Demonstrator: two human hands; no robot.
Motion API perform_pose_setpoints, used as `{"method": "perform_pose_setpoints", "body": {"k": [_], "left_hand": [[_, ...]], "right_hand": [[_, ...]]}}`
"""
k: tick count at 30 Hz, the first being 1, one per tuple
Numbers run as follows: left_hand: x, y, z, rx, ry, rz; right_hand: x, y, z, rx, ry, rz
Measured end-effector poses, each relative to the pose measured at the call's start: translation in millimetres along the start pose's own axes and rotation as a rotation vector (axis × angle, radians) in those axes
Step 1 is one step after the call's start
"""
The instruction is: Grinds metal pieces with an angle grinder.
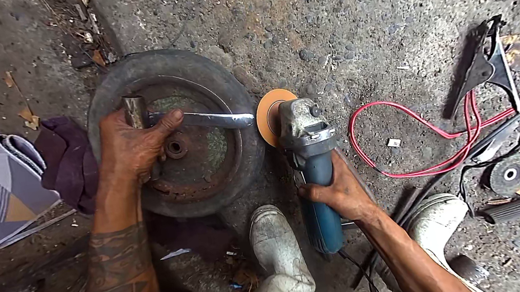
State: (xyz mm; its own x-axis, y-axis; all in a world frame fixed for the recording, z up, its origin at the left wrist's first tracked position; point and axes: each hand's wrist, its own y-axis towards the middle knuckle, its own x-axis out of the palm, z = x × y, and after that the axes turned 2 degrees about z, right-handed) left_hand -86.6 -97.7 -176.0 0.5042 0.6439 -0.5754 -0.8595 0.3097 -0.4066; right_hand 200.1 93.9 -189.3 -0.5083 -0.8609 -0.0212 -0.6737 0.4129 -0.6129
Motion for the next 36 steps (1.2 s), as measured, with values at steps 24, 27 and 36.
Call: {"method": "perform_pose_setpoints", "body": {"k": [24, 27, 36], "left_hand": [[-0.3, -2.5, 1.5, -0.003, 0.028, 0.010], [0.0, -2.8, 1.9, 0.006, 0.025, 0.013], [6.3, -50.4, -3.9, 0.211, 0.044, 0.172]], "right_hand": [[8.6, 3.9, -5.4, -0.034, -0.043, -0.033], [10.2, 4.5, -10.5, -0.035, -0.108, -0.030], [-6.9, -2.7, -8.9, -0.082, 0.134, -0.047]]}}
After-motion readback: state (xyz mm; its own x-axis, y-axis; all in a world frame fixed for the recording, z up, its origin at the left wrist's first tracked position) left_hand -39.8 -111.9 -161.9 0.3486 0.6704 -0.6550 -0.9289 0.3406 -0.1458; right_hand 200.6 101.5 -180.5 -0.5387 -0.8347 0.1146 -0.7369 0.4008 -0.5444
